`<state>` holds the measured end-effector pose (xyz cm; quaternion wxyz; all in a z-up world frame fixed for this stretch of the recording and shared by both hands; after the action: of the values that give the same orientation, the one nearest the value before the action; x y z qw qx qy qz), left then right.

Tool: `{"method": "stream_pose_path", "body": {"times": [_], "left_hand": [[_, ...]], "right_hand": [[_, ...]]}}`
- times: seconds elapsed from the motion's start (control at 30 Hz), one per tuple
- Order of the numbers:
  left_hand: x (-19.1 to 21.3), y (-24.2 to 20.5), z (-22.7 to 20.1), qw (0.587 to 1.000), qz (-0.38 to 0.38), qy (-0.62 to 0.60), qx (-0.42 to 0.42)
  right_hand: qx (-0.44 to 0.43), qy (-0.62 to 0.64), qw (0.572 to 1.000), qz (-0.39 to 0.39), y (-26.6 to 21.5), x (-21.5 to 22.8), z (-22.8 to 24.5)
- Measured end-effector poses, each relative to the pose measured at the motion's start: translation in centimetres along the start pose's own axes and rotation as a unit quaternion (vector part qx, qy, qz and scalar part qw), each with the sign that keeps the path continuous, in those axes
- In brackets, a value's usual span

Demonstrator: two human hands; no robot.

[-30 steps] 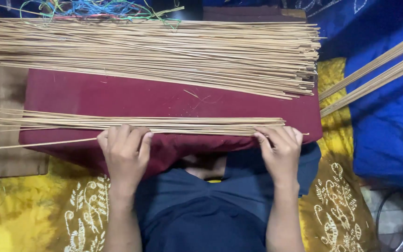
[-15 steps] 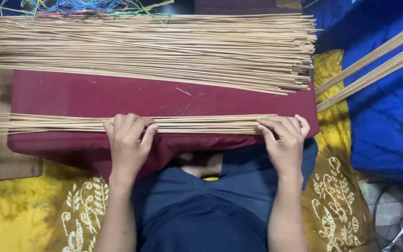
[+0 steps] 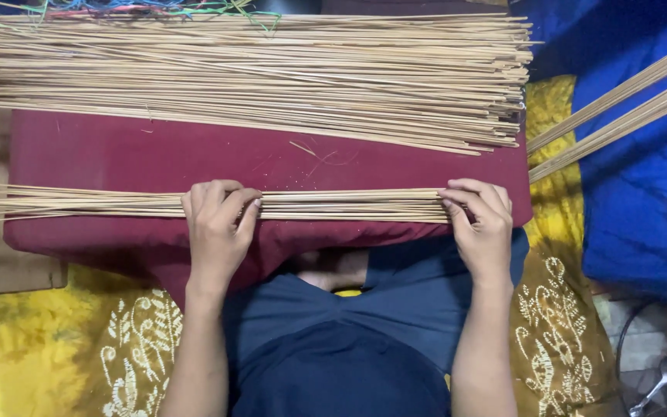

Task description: Sorting and bundling thin wooden sticks by picking them from a pile and aligning them together on a raised surface.

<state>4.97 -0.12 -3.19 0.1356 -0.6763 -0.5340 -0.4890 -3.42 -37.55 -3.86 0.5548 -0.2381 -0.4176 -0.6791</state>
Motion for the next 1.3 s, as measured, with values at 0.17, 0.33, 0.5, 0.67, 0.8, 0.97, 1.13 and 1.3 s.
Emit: {"method": "stream_pose_path", "body": {"times": [0.17,0.33,0.5,0.67,0.8,0.97,1.13,1.3], "left_hand": [[-0.9,-0.3,0.5,1.000,0.008,-0.019,0.006],[-2.0,-0.7,1.4,1.000,-0.004,-0.007,0.014],[-2.6,-1.1,1.7,0.999,-0.030,0.035,0.012],[-2.7,-1.5,2.0,0.999,-0.024,0.048,-0.009],[-1.8,-1.7,1.6,0.998,0.011,0.050,-0.037],[-2.3,-2.2,1.8,0.998,0.008,0.065,-0.018],[-2.3,-1.5,2.3,0.995,0.007,0.100,-0.016],[-1.5,-0.2,3.4,0.989,0.070,0.114,-0.069]], "right_hand": [[0.002,0.033,0.999,0.040,-0.3,0.2,0.7],[0.007,0.004,0.996,0.089,-1.3,-0.5,-0.4],[-0.011,-0.027,0.996,0.079,-1.4,-0.7,-0.5],[-0.017,-0.017,0.995,0.098,-0.5,-0.2,-0.7],[-0.032,0.008,0.993,0.111,-0.1,-0.1,-1.2],[-0.020,-0.007,0.995,0.097,-0.1,-0.7,-2.0],[0.018,-0.038,0.997,0.071,-0.4,-1.5,-3.0],[0.023,-0.032,0.998,0.052,-0.5,-1.3,-2.1]]}}
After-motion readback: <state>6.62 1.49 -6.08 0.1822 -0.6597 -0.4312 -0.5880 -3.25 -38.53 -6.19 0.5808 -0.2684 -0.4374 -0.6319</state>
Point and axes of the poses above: each hand's wrist, its own y-axis towards the middle knuckle, its own x-axis out of the back of the hand, z = x × y, the point moved 1 cm from there along y, towards the middle knuckle, and after that the axes turned 11 degrees about z, right-handed, at the moved point
